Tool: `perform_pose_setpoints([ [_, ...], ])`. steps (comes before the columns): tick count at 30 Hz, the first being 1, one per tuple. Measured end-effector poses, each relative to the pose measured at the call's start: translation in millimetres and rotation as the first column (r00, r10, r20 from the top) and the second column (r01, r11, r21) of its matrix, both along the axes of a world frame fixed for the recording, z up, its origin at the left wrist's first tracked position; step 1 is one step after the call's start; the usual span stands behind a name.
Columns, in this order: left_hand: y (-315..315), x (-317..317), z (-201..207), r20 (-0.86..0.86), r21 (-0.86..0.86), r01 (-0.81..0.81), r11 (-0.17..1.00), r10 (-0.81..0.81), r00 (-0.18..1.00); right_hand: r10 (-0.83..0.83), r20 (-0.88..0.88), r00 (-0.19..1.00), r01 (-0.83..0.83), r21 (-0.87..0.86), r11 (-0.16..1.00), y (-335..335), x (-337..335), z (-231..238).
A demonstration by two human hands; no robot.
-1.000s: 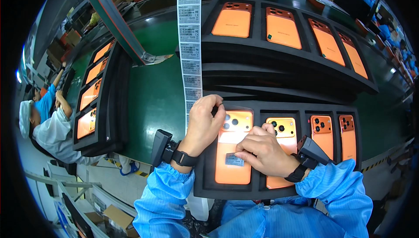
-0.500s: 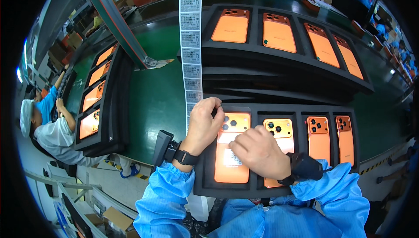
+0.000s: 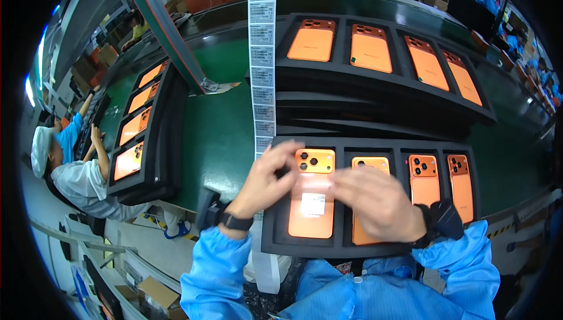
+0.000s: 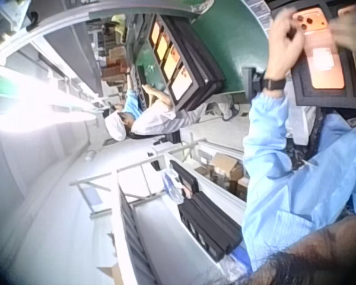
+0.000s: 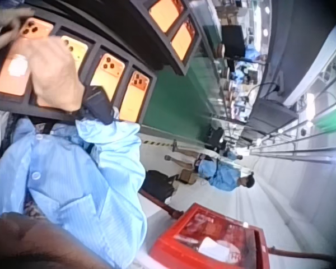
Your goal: Applying identification labels and protective films to the back of smartphones on a factory assembly line.
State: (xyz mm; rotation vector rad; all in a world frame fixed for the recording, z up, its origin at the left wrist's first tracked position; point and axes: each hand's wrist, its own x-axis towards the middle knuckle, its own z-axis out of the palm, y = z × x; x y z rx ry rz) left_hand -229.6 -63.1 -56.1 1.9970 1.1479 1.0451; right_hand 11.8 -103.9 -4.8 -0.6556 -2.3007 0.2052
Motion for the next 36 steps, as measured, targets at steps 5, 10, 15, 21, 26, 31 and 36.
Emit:
perform_pose_setpoints([
  [5, -47.0, -48.6, 41.4, -0.005, -0.398, 0.465, 0.791, -0.509, 0.861, 0.111, 0.072, 0.991, -0.093, -0.224, 0.970, 4.4, -4.4, -14.4],
  [10, -50.1, -78.1, -3.2, -0.035, -0.272, -0.335, 0.902, 0.339, 0.940, 0.384, 0.086, 0.920, -0.349, -0.273, 0.897, -13.8, -18.5, -41.9],
  [15, -42.7, -62.5, -54.2, -0.586, -0.121, -0.511, 0.851, 0.354, 0.729, 0.308, 0.179, 0.934, -0.227, -0.368, 0.902, -2.8, -23.9, -37.4],
  [21, -45.6, -48.1, -51.1, -0.502, -0.196, -0.457, 0.867, 0.312, 0.807, 0.263, 0.069, 0.962, -0.234, -0.286, 0.929, -5.0, -33.8, -42.3],
  [26, -71.2, -64.2, -52.1, -0.524, -0.029, -0.555, 0.831, 0.461, 0.717, 0.253, 0.031, 0.967, -0.236, -0.270, 0.934, -9.7, -39.1, -40.0],
  [31, -115.6, -85.2, -54.9, -0.103, -0.371, -0.571, 0.733, 0.578, 0.809, 0.255, -0.057, 0.965, -0.261, -0.268, 0.928, -22.3, -41.4, -40.0],
  [36, -154.4, -26.0, -5.3, 0.483, -0.579, -0.274, 0.768, 0.594, 0.643, 0.223, -0.240, 0.945, -0.280, -0.238, 0.930, -51.0, -64.1, -29.3],
])
